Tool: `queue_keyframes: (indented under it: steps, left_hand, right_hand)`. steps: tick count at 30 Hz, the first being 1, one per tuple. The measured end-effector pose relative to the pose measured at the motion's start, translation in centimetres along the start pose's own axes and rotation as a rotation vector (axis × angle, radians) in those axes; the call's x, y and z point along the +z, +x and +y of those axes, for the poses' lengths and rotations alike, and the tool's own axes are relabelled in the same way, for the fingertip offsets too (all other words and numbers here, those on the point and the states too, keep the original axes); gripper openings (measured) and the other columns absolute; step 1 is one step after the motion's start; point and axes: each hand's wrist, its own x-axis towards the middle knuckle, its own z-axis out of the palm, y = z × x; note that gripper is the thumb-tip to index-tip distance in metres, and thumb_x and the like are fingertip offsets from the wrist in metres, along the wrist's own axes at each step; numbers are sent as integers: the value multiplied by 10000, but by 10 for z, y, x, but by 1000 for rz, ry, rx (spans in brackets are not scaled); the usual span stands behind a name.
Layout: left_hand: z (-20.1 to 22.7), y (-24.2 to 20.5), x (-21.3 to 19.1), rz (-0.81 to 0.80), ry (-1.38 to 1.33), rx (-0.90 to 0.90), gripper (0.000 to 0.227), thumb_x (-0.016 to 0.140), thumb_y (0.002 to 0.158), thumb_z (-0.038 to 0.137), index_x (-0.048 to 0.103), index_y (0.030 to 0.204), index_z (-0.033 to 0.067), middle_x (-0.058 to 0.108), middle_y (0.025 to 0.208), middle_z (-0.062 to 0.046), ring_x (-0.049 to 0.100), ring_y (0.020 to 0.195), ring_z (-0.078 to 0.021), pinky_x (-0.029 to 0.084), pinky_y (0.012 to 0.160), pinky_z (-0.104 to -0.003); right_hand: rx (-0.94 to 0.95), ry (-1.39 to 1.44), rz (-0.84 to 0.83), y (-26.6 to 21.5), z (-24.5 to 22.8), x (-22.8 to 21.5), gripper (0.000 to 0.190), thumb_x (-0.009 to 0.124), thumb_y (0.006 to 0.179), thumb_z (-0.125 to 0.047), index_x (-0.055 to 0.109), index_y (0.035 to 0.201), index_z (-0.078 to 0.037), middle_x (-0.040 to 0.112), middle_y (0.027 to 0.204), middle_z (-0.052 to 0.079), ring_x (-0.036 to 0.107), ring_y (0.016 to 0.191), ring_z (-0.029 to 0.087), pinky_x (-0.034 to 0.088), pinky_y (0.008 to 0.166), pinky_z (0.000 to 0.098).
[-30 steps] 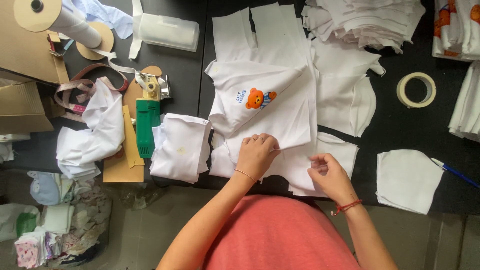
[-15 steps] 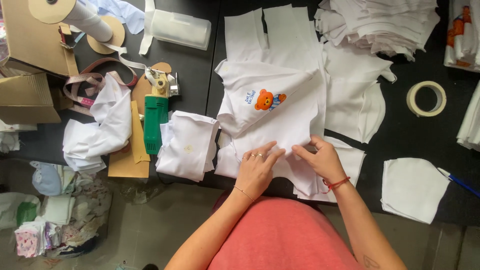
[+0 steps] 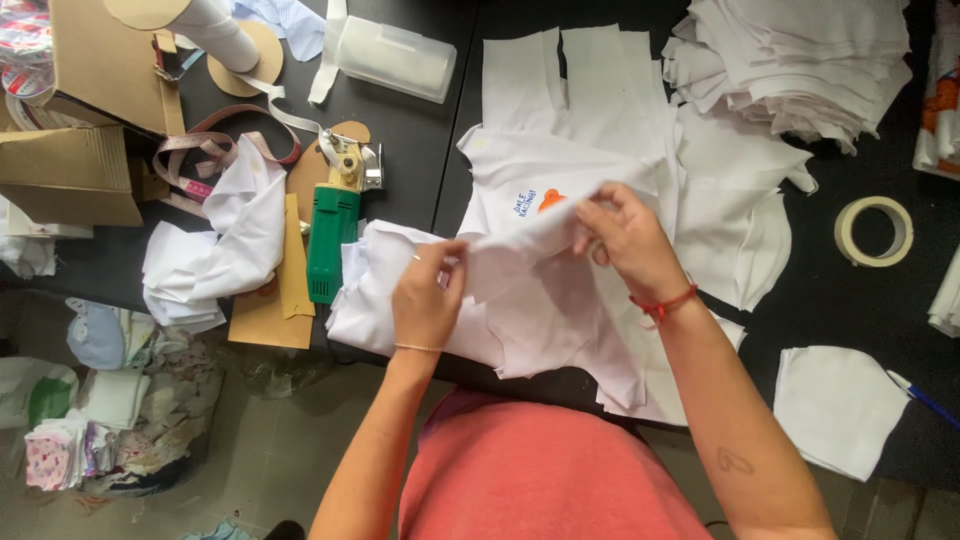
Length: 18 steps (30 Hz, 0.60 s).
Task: The person folds white fabric pieces on a table, stacks them, and places some into a red shopping bag. They also retrieve and use cardboard templates to align fabric pieces before folding.
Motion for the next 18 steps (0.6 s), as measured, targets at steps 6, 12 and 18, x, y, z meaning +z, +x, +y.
queue_keyframes:
  steps: [6, 12, 18]
  left_hand:
    - [-3, 12, 2, 188, 256, 118, 321, 577, 712, 0, 565, 968, 192, 573, 893, 43, 566, 783, -171, 437, 719, -311]
    - [-9, -4, 68, -228, 329, 232, 336, 618, 724, 245, 497, 1035, 277, 515, 1089, 65, 485, 1032, -160, 232, 956, -485]
    - [-9, 44, 82, -331, 534, 56, 653, 672, 699, 364, 380, 1268, 235, 264, 1381, -129, 205, 1291, -272, 65, 968, -645]
  right_hand:
    - [-220, -106, -16, 1, -14, -5, 238, 494, 866, -113, 470, 1089, -32, 596, 1003, 142, 588, 624, 114, 365, 389, 127]
    - [145, -190, 192, -56, 73, -57, 217, 525, 837, -125, 556, 1021, -14, 611, 860, 125, 570, 608, 140, 392, 397, 177]
    - [446, -238, 199, -120, 111, -69, 368, 659, 724, -92, 545, 1059, 9, 581, 912, 159, 582, 716, 208, 497, 531, 296]
